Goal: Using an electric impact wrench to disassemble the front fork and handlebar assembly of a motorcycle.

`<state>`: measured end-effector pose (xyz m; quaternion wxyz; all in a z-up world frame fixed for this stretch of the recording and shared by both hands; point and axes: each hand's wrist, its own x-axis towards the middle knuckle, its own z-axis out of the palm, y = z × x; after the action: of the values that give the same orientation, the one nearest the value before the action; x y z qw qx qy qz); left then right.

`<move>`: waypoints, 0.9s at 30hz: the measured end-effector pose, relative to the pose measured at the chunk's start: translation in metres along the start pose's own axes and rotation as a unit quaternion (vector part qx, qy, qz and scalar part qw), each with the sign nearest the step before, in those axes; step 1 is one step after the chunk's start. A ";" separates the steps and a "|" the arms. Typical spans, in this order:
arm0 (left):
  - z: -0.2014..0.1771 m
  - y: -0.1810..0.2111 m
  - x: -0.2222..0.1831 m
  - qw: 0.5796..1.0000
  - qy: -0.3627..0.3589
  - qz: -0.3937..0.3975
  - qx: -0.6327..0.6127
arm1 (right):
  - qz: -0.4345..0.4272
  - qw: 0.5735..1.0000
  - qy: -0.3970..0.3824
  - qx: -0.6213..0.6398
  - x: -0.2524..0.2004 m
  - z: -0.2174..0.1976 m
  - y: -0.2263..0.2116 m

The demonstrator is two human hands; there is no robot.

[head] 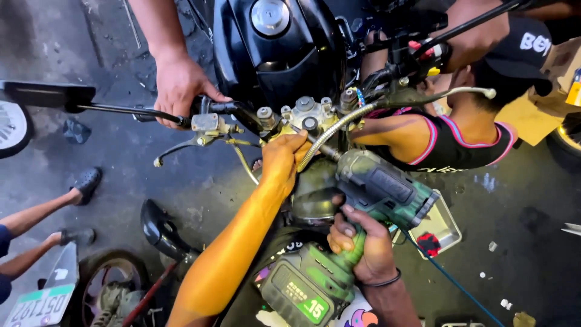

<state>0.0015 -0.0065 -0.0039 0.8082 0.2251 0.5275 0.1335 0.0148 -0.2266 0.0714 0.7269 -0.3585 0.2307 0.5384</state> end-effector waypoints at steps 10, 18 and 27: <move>-0.004 -0.009 -0.007 0.999 -0.020 0.033 0.023 | -0.001 1.000 -0.016 0.013 -0.002 -0.014 0.004; -0.008 -0.013 -0.002 1.000 0.006 0.026 -0.015 | 0.015 1.000 0.006 -0.004 0.002 -0.017 0.004; -0.009 -0.017 -0.004 0.999 -0.013 0.051 -0.005 | 0.004 1.000 0.000 -0.027 -0.001 -0.019 0.003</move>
<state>-0.0090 -0.0209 -0.0122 0.8082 0.2491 0.5043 0.1744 0.0126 -0.2415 0.0586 0.7148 -0.3765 0.2175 0.5478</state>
